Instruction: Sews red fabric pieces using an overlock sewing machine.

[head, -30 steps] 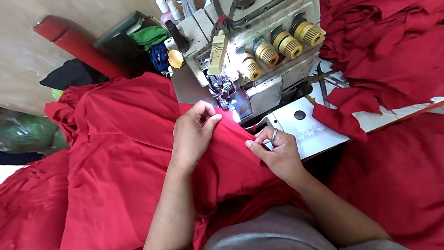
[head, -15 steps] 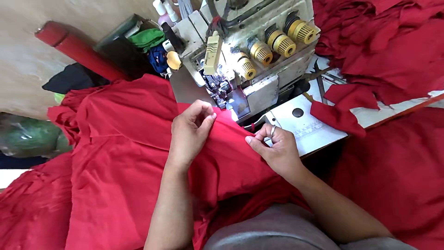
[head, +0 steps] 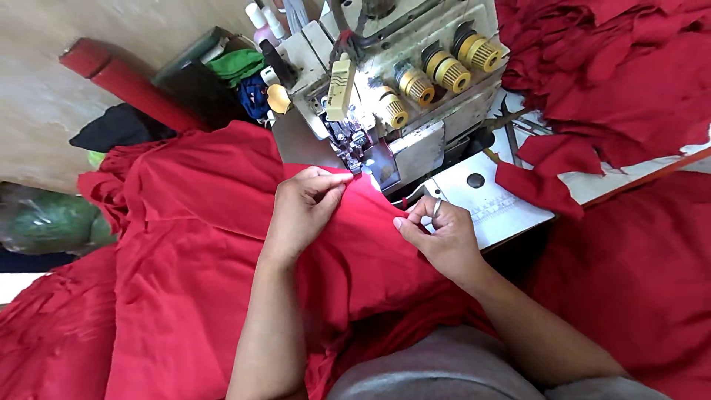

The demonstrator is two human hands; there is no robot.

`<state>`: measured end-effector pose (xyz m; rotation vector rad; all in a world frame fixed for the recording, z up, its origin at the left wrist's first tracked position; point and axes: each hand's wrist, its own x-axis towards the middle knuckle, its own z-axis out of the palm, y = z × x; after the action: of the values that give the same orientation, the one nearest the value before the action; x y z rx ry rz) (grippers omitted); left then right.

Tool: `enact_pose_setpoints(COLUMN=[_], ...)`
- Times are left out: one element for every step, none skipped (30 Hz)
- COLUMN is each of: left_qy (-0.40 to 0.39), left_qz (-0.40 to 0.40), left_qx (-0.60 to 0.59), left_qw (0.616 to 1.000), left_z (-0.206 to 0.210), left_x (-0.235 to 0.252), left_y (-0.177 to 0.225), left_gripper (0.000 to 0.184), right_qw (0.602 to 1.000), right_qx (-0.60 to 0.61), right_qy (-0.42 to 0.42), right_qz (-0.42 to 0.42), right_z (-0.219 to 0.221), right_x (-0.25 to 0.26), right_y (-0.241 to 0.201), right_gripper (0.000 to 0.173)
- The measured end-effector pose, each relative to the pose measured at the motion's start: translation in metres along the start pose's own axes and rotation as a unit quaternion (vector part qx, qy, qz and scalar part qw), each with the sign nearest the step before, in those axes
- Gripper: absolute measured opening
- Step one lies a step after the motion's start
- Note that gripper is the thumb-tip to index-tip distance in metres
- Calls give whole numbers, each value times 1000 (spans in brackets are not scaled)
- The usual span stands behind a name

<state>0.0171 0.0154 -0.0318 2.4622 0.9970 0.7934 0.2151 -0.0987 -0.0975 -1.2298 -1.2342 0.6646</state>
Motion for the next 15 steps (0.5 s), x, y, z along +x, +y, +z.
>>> enact_pose_setpoints(left_qy=[7, 19, 26, 23, 19, 18, 17, 18, 21, 21, 20, 24, 32, 36, 37], left_qz=[-18, -39, -57, -70, -77, -82, -86, -85, -82, -80, -80, -78, -73, -71, -69], left_qx=[-12, -25, -41, -55, -67, -77, -81, -82, -82, -80, -77, -74, -74, -76, -78], left_qw=[1000, 999, 997, 996, 995, 993, 993, 993, 993, 993, 994, 994, 994, 994, 994], left_z=[0, 1, 1, 0, 0, 0, 0, 0, 1, 1, 1, 2, 4, 4, 5], left_x=[2, 5, 7, 9, 10, 11, 11, 11, 12, 12, 13, 15, 18, 21, 22], left_y=[-1, -1, 0, 1, 0, 0, 0, 0, 0, 0, -1, -4, -9, -12, -13], left_gripper=[19, 18, 17, 20, 25, 30, 33, 35, 35, 35, 34, 34, 35, 35, 36], right_qw=[1000, 1000, 1000, 1000, 1000, 1000, 1000, 1000, 1000, 1000, 1000, 1000, 1000, 1000, 1000], right_qx=[-5, -6, -1, 7, 11, 11, 7, 4, 3, 2, 0, -1, 1, 6, 10], right_qy=[-4, -5, -6, -6, -6, -6, -8, -10, -10, -10, -11, -10, -7, -3, -1], right_qz=[0, -2, -2, 0, 4, 6, 6, 4, 3, 0, -3, -7, -15, -21, -21], right_z=[1, 2, 3, 4, 4, 4, 3, 3, 3, 3, 3, 3, 4, 5, 5], right_x=[3, 7, 10, 13, 14, 14, 12, 10, 10, 10, 11, 13, 14, 15, 15], right_y=[0, 0, 1, 1, 1, 0, 0, -1, -1, -2, -2, -2, 0, 2, 3], right_gripper=[16, 16, 16, 17, 17, 17, 17, 17, 18, 18, 18, 18, 17, 15, 16])
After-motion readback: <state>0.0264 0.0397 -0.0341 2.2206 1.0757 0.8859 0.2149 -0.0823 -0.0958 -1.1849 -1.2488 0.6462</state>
